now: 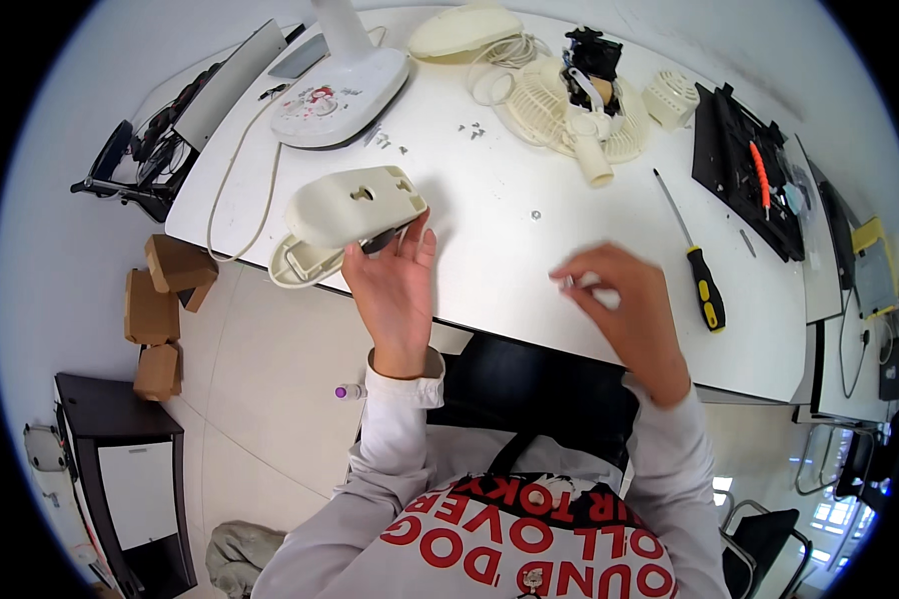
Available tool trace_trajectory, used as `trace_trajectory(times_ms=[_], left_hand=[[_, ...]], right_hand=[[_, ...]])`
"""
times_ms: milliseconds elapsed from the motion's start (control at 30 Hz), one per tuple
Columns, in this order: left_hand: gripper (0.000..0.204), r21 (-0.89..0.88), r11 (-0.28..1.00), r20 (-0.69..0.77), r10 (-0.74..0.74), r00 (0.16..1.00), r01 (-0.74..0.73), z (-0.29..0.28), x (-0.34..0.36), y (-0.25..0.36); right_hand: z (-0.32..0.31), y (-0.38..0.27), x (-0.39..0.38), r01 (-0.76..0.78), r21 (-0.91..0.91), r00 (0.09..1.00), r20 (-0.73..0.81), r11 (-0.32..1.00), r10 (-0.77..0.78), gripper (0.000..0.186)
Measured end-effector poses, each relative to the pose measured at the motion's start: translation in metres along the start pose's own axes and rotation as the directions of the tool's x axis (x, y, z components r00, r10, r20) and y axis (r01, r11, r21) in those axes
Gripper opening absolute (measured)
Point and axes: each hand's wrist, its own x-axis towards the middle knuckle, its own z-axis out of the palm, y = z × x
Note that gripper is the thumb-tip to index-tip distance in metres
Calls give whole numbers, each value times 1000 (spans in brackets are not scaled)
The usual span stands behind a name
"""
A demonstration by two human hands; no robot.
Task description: The person disassembles a white plastic fan housing, then uses a screwdriver to tighten screws on the fan motor assembly. They handle screws, a screwdriver, and fan components on a white table.
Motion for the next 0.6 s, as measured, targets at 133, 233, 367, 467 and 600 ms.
trace_trajectory(times_ms=[133,233,367,467,600], left_hand=[[65,-88,996,-5,-13,1000,12,-2,-3,1],[69,-118,993,17,-23,1000,24,-6,-6,3],[70,-143,989,7,-23,1000,23,-10,-6,3],[63,-151,988,2,-44,999,43,-10,-5,1],[68,-148,988,-18,-34,999,31,-5,-5,-1]], right_hand=[[17,38,48,102,-271,994,57,957,-90,10],[27,53,58,192,-438,981,100,878,-165,6],[33,54,69,127,-411,991,86,903,-100,6],[44,62,79,199,-379,978,17,904,-208,9],[72,78,107,281,-422,948,-17,862,-318,13]])
